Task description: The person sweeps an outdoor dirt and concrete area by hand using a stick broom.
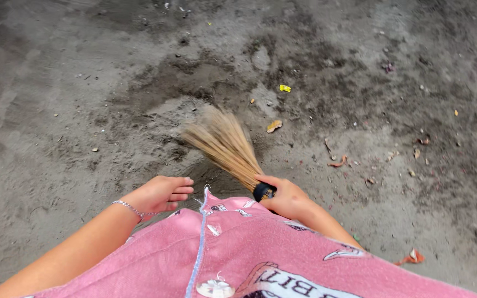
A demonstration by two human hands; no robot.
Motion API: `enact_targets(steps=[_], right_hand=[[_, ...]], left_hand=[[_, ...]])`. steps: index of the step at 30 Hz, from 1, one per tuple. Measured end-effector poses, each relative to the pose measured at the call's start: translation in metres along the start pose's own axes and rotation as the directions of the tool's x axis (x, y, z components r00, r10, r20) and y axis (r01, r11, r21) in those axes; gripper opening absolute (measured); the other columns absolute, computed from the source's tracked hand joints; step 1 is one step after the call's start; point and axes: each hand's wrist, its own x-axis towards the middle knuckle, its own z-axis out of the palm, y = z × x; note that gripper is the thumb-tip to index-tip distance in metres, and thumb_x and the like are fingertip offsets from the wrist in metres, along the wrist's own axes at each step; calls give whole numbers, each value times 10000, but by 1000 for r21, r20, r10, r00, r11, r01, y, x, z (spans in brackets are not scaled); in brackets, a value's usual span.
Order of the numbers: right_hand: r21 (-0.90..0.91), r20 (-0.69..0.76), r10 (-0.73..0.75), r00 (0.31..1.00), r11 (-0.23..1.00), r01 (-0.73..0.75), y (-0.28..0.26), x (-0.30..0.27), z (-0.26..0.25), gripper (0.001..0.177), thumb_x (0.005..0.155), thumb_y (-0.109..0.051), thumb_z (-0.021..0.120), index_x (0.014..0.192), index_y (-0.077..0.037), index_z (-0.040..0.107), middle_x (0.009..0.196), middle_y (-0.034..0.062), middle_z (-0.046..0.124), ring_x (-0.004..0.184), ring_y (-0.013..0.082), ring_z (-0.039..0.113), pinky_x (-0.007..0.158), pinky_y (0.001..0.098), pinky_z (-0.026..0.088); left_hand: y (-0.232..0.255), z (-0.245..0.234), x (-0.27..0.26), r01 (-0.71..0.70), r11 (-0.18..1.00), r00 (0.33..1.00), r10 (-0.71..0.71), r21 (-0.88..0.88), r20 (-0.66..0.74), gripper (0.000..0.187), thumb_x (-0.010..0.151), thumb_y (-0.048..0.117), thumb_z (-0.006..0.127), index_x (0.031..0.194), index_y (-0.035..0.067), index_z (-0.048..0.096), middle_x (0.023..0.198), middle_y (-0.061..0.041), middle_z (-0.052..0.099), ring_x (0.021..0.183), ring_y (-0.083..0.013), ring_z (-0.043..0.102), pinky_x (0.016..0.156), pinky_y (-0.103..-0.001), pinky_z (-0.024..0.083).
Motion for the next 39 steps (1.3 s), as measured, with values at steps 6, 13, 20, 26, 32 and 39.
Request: enact_targets(steps=[6, 13, 20, 26, 32, 39], right_hand=[[247, 251, -225, 942, 955, 162, -114, 31, 20, 808, 694, -184, 784, 1469, -260, 569, 1146, 65, 756, 977, 128, 678, 858, 256, 543], [569, 657, -94, 748, 712, -410, -204, 60, 103, 804, 841, -152, 709, 1539, -367, 371, 1022, 134, 669, 895, 308, 658, 686, 422, 598], [288, 956, -83, 282, 452, -844, -253, 146, 185, 426, 940, -224, 744, 1219, 39, 557, 1038, 209, 680, 978, 372, 727, 853, 494, 655], [82, 997, -28, 77, 350, -933, -334, 228, 285, 276, 910, -207, 755, 1072, -15, 642, 993, 161, 714, 921, 278, 725, 780, 421, 639], [22, 1000, 0, 25, 429, -903, -440, 283, 389, 239, 899, -185, 762, 1027, -24, 639, 947, 131, 704, 877, 240, 710, 770, 392, 638], [-66, 991, 133, 17, 596, -800, -501, 373, 509, 294, 801, -205, 779, 993, -27, 647, 882, 162, 706, 800, 280, 694, 717, 393, 627]], left_hand=[[37, 27, -35, 70, 938, 971, 14, -340, 238, 755, 892, 710, 456, 1307, 96, 600, 1215, -96, 694, 1039, -239, 656, 964, -439, 515], [9, -29, -63, -261, 699, 965, 183, -666, -186, 496, 879, 633, 669, 1010, 155, 646, 860, -68, 672, 710, -213, 653, 594, -397, 546], [-10, -140, -37, -215, 619, 971, 52, -755, -234, 351, 842, 517, 676, 864, 167, 662, 697, -44, 658, 527, -202, 582, 430, -357, 487], [-7, -264, -52, -152, 445, 943, -204, -883, -265, 337, 859, 412, 654, 961, 92, 633, 874, -128, 709, 696, -293, 686, 625, -433, 596], [-19, -410, -73, -170, 326, 955, -179, -930, -237, 355, 877, 454, 673, 935, 109, 613, 857, -121, 697, 692, -290, 681, 634, -441, 597], [-32, -490, -89, -290, 223, 908, -245, -931, -341, 323, 996, 436, 514, 1113, 137, 550, 1161, -37, 649, 1070, -214, 648, 944, -455, 540]])
